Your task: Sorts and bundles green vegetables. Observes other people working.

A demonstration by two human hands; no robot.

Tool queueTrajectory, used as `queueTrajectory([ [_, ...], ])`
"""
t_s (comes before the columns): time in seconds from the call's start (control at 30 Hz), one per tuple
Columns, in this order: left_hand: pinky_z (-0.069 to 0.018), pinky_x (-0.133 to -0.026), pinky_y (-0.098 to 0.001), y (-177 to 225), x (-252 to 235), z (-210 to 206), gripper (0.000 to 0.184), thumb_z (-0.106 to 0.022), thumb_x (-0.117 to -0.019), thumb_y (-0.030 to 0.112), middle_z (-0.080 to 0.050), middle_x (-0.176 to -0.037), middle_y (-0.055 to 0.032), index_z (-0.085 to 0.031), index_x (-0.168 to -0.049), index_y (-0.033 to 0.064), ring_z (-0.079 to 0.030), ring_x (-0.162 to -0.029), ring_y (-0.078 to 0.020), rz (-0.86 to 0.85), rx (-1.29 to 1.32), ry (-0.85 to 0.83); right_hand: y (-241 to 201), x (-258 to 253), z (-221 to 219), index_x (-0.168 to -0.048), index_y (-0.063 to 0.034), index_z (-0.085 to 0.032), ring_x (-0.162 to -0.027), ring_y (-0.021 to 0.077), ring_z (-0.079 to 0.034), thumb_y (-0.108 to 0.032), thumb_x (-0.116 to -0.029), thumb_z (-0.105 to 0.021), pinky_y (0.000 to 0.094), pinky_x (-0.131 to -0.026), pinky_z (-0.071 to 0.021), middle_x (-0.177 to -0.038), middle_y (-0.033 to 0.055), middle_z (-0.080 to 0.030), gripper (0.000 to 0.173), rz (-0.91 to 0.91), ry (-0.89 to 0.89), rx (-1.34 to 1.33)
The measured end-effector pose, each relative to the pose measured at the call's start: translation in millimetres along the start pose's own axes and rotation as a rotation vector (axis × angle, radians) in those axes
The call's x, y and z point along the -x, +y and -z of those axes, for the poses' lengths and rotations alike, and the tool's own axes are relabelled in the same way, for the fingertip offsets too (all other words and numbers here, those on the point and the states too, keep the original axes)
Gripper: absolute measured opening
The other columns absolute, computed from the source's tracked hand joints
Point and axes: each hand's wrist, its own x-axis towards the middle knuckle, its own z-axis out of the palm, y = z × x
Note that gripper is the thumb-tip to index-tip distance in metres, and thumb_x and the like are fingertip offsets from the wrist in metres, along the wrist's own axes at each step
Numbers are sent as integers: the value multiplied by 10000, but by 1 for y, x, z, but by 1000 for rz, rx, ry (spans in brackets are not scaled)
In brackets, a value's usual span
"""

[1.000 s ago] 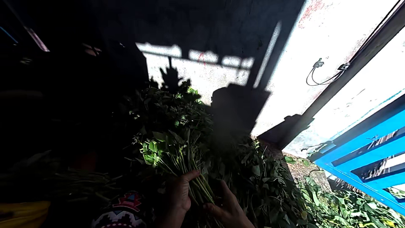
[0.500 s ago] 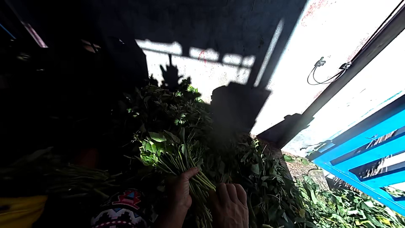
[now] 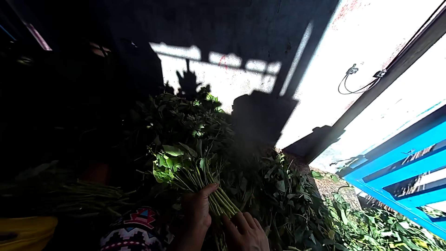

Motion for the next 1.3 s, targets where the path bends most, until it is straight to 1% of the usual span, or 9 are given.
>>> queueTrajectory([
  [0.2,-635,-708,-447,-1,3,1,524,-899,-600,-104,-720,-935,-194,-634,-1051,-58,-731,-842,-288,46,-31,-12,2,1,-11,-932,-212,-816,-929,225,-658,-279,-912,-718,388,-757,-548,-933,25,-704,120,-144,-14,-189],
  [0.3,-641,-725,-452,1,4,1,566,-902,-600,-102,-721,-958,-199,-622,-1091,-61,-734,-860,-294,49,-14,-55,3,-9,-8,-802,-103,-717,-884,227,-654,-304,-756,-844,390,-776,-561,-860,44,-661,242,-291,55,-314],
  [0.43,-644,-722,-445,3,6,2,535,-902,-593,-102,-727,-934,-206,-633,-1055,-75,-739,-840,-294,38,12,-113,16,-23,0,-1154,-40,-671,-1058,351,-621,-530,-524,-920,527,-859,-539,-1105,147,-659,836,-458,1,-261],
  [0.53,-651,-720,-448,2,6,2,573,-901,-589,-103,-726,-941,-216,-617,-1087,-82,-743,-839,-305,50,33,-154,37,-24,-2,-1210,-77,-671,-1096,265,-623,-580,-635,-876,517,-928,-517,-1144,82,-675,791,-494,-276,-490],
  [0.6,-653,-715,-468,1,6,2,563,-897,-595,-104,-727,-935,-231,-616,-1084,-93,-746,-827,-325,86,52,-163,47,-22,-9,-1150,-103,-675,-924,130,-719,-420,-775,-843,388,-829,-616,-992,8,-740,519,-447,-421,-832],
  [0.67,-649,-717,-465,1,7,2,544,-887,-614,-105,-723,-945,-229,-615,-1085,-90,-741,-837,-320,104,56,-163,45,-20,-14,-1162,-72,-652,-870,128,-736,-275,-830,-805,368,-798,-631,-956,27,-752,418,-415,-464,-1062],
  [0.8,-648,-705,-443,-1,5,1,540,-888,-612,-108,-723,-937,-221,-616,-1078,-90,-741,-823,-303,87,38,-130,42,-14,-24,-1179,-89,-638,-870,115,-725,-366,-783,-863,374,-807,-628,-949,12,-740,533,-432,-432,-962],
  [1.0,-649,-701,-448,2,11,2,537,-884,-596,-122,-722,-915,-233,-616,-1060,-99,-741,-806,-313,110,50,-179,55,-16,-19,-1149,-11,-679,-895,183,-743,-119,-878,-772,396,-838,-627,-988,88,-762,306,-421,-540,-1322],
  [1.3,-638,-673,-458,-1,14,3,558,-865,-594,-131,-711,-918,-231,-599,-1083,-80,-730,-799,-318,170,40,-176,40,5,-24,-1115,7,-683,-873,176,-743,26,-789,-796,392,-827,-631,-960,89,-763,345,-442,-513,-1387],
])
